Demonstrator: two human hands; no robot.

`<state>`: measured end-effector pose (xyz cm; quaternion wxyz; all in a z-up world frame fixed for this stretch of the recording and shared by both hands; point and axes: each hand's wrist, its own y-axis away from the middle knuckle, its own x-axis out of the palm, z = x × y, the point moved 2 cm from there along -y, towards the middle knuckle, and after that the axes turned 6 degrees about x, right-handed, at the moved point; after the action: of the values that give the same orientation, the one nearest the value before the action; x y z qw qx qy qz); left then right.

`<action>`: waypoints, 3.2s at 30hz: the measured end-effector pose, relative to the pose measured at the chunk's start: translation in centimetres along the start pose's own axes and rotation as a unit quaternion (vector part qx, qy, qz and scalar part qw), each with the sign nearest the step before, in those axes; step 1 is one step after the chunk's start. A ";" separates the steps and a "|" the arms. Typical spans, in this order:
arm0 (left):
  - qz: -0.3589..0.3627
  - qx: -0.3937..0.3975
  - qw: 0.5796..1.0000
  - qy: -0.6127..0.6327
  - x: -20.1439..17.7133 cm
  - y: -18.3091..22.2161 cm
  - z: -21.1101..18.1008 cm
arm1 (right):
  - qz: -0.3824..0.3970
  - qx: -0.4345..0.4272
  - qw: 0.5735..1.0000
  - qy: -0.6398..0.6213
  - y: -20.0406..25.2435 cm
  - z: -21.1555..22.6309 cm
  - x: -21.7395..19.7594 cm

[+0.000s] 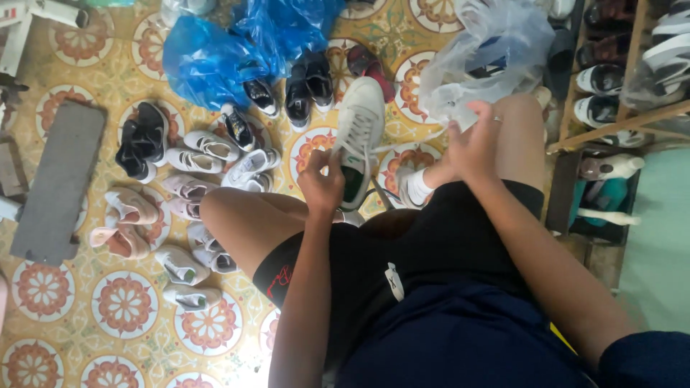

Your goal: Unlacing a white sneaker by pulling the shoelaces through the eyelets while sitting on the floor.

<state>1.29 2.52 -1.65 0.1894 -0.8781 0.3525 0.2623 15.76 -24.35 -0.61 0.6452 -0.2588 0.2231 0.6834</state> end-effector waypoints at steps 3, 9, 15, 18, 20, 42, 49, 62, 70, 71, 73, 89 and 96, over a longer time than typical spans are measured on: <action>0.001 0.009 1.000 -0.006 0.3 0.8 -1.4 | 0.102 0.000 0.994 0.032 2.6 2.5 1.9; -0.094 0.047 0.994 -0.040 1.9 2.2 -2.6 | 0.188 -0.123 0.963 0.150 5.8 3.6 7.0; -0.113 0.064 0.992 0.001 1.3 1.8 -3.4 | 0.195 -0.071 0.960 0.188 5.3 2.5 8.4; -0.088 0.055 0.994 -0.023 2.2 2.2 -2.1 | 0.184 -0.082 0.958 0.205 4.9 2.7 8.4; -0.076 0.056 0.995 -0.025 2.2 2.4 -2.6 | 0.172 -0.094 0.956 0.217 4.9 2.4 8.3; 0.029 0.265 0.954 -0.134 1.3 2.0 -5.3 | 0.035 -0.336 0.910 0.241 4.7 3.2 7.8; 0.055 0.199 0.964 -0.166 2.7 2.1 -4.5 | 0.041 -0.370 0.904 0.210 4.4 1.8 9.7; 0.164 0.111 0.980 0.027 1.6 1.4 -2.9 | 0.126 -0.217 0.939 0.236 3.5 0.7 9.5; 0.310 0.006 0.880 0.360 -1.5 0.5 -0.1 | 0.155 -0.232 0.940 0.195 2.4 2.1 7.7; 0.304 -0.016 0.896 0.323 -1.3 0.4 0.5 | 0.153 -0.250 0.933 0.207 2.4 2.0 7.8; 0.301 -0.040 0.909 0.285 -1.3 0.5 0.6 | 0.153 -0.265 0.926 0.220 2.4 2.2 7.7; 0.012 0.272 0.951 -0.149 1.7 2.5 -5.3 | 0.147 -0.340 0.892 0.258 3.3 1.7 8.5; -0.027 0.262 0.949 -0.173 3.2 3.0 -5.7 | 0.141 -0.332 0.897 0.255 3.3 0.6 8.7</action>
<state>2.96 -4.13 0.53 0.4782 -0.7478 0.3468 0.3029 12.18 -17.52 -5.89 0.3392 -0.5892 0.1747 0.7122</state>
